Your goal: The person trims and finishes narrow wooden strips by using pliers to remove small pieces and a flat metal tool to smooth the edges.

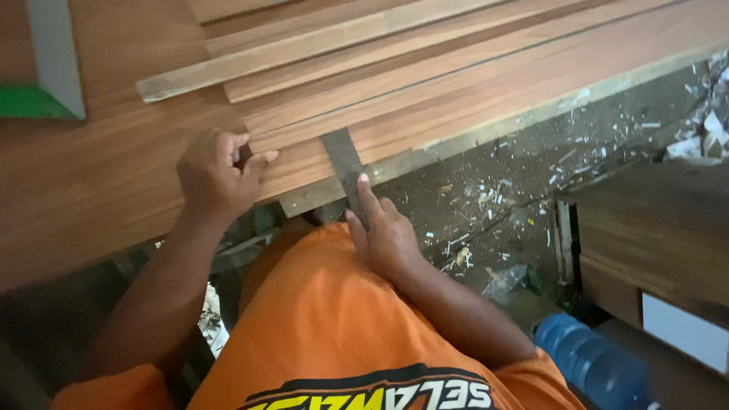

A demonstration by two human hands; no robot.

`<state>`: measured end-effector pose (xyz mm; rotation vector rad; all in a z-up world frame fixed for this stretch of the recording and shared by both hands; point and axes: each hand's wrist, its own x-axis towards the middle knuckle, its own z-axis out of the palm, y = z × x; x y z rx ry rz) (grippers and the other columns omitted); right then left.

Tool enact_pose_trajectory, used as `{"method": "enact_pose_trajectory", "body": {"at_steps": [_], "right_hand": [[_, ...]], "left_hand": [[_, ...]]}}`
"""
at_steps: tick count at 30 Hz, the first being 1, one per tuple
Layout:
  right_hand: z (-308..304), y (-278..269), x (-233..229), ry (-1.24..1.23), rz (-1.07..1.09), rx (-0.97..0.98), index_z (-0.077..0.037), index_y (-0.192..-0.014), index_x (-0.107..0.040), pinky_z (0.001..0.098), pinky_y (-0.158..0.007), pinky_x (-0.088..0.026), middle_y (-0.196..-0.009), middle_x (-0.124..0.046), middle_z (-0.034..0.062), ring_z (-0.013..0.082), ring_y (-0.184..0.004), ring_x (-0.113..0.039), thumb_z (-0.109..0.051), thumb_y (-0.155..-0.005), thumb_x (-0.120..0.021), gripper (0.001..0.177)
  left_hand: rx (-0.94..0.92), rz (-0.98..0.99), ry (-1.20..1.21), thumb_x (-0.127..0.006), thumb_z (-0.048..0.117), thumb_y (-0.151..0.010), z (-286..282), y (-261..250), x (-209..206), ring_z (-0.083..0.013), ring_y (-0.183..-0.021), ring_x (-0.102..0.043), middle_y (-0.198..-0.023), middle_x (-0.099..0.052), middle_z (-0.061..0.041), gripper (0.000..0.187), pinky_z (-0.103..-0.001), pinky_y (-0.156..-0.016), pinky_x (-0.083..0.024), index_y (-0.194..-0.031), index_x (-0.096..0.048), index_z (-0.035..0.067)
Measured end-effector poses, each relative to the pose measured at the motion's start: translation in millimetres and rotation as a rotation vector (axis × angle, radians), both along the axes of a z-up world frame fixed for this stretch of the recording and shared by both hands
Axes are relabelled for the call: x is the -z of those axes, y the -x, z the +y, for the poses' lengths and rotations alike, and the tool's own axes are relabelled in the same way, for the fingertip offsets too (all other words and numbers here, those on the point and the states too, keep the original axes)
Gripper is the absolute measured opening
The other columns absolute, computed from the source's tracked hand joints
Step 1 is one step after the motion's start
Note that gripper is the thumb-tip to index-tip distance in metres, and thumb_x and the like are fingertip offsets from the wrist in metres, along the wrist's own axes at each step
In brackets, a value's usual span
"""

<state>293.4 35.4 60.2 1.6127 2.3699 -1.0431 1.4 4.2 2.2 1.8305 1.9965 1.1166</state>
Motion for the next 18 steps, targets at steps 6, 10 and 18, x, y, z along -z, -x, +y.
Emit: {"method": "enact_pose_trajectory", "body": {"at_steps": [6,10,18], "right_hand": [[-8.0,2.6,10.8,-0.204,0.093,-0.011,-0.008,-0.154,-0.049,0.0581,-0.054,-0.053,-0.086,-0.064,0.0232,0.0531,-0.07,-0.068,-0.032,-0.097,-0.065,0.064],[-2.9,8.7,3.0,-0.261,0.14,-0.04,-0.005,-0.152,-0.05,0.0596,-0.053,-0.051,-0.085,-0.06,0.0226,0.052,-0.068,-0.067,-0.03,-0.099,-0.062,0.059],[5.0,-0.5,-12.9,-0.099,0.095,-0.037,-0.021,-0.151,-0.054,0.0581,-0.058,-0.057,-0.091,-0.067,0.0236,0.0534,-0.077,-0.07,-0.036,-0.098,-0.062,0.056]], "left_hand": [[-0.025,0.021,-0.061,-0.089,0.032,-0.091,-3.6,-1.1,8.8,-0.0295,-0.066,-0.059,-0.077,-0.052,-0.008,0.046,-0.041,-0.062,-0.05,-0.107,-0.068,-0.005],[-0.099,0.026,0.111,-0.092,0.03,-0.084,-0.8,1.2,0.4,-0.0238,-0.065,-0.06,-0.076,-0.052,-0.002,0.042,-0.035,-0.062,-0.05,-0.108,-0.072,0.002],[-0.112,-0.005,0.016,-0.093,0.021,-0.081,-3.7,-8.3,5.8,-0.0299,-0.065,-0.06,-0.072,-0.053,-0.006,0.038,-0.039,-0.066,-0.05,-0.102,-0.068,0.002]]}}
